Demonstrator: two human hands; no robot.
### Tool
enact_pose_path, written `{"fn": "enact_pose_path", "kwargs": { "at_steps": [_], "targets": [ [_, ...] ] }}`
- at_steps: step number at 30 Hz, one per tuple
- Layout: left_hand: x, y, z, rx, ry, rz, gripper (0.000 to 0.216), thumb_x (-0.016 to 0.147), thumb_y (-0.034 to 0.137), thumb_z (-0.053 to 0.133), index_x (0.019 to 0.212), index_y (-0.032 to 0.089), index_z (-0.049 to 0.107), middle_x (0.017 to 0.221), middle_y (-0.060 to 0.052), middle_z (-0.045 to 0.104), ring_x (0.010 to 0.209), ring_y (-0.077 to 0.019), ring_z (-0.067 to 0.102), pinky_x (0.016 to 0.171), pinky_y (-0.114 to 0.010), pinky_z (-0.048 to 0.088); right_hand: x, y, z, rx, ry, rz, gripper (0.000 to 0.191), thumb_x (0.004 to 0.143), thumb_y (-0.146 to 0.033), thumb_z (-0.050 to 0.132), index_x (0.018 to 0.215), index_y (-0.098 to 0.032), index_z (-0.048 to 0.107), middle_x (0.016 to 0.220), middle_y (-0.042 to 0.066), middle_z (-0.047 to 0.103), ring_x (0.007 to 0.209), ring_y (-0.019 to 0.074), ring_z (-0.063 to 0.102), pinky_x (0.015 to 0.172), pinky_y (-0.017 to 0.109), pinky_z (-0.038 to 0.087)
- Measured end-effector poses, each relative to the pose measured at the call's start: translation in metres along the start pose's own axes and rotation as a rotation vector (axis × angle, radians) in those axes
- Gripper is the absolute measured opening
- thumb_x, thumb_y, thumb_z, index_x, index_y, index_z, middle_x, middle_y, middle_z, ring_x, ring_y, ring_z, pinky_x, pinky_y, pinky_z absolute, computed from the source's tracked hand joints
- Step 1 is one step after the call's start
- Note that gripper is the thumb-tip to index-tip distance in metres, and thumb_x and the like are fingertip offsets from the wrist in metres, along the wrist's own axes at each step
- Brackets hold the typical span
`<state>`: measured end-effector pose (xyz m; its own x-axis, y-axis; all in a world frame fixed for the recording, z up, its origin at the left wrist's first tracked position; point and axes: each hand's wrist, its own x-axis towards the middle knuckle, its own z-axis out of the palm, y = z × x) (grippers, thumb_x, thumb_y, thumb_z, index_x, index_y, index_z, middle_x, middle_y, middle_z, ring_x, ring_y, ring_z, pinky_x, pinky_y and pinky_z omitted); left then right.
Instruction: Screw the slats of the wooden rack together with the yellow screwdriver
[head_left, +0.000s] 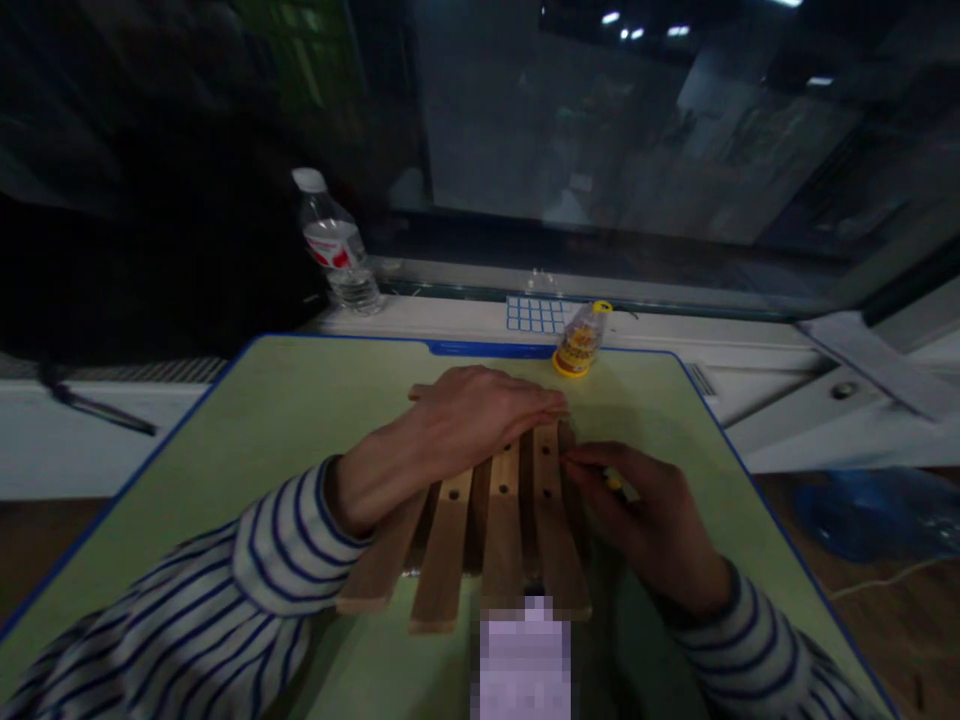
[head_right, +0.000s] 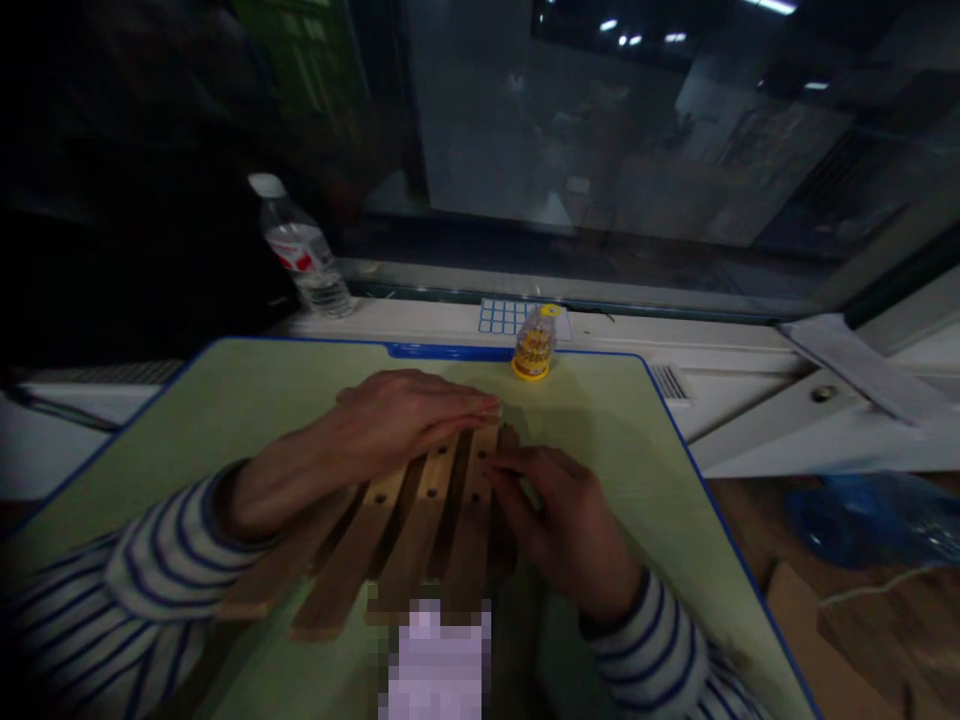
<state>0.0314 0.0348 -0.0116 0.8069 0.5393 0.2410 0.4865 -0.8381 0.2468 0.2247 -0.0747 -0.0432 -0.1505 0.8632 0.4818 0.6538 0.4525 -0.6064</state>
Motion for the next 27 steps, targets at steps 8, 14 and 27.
{"fn": "enact_pose_path", "kwargs": {
  "at_steps": [8,14,27],
  "targets": [
    [-0.006,-0.012,0.010,-0.070,0.072,0.083,0.032,0.096,0.031,0.047,0.125,0.037,0.057,0.119,0.005,0.067,0.104,-0.0178,0.065,0.085,-0.029,0.048,0.016,0.008,-0.002,0.115,-0.128,-0.097,0.020,0.085,-0.010,0.059,0.102,-0.022,0.061,0.088,0.002,0.069,0.080,0.0120,0.065,0.070,0.024,0.052],
    [-0.007,-0.012,0.011,0.045,0.098,0.145,0.038,0.093,0.022,0.049,0.129,0.034,0.053,0.119,0.002,0.067,0.101,-0.0200,0.065,0.078,-0.032,0.048,0.013,0.007,-0.006,0.122,-0.190,-0.112,0.022,0.084,-0.011,0.060,0.103,-0.021,0.059,0.081,0.003,0.067,0.074,0.0154,0.063,0.062,0.030,0.051],
    [-0.009,-0.010,0.010,0.036,0.121,0.168,0.038,0.094,0.019,0.043,0.129,0.033,0.052,0.119,0.002,0.067,0.102,-0.0197,0.064,0.079,-0.034,0.050,0.023,0.004,-0.010,0.097,-0.326,-0.286,0.014,0.088,-0.011,0.056,0.100,-0.017,0.061,0.089,0.005,0.072,0.080,0.0144,0.064,0.071,0.033,0.049]
  ]
}}
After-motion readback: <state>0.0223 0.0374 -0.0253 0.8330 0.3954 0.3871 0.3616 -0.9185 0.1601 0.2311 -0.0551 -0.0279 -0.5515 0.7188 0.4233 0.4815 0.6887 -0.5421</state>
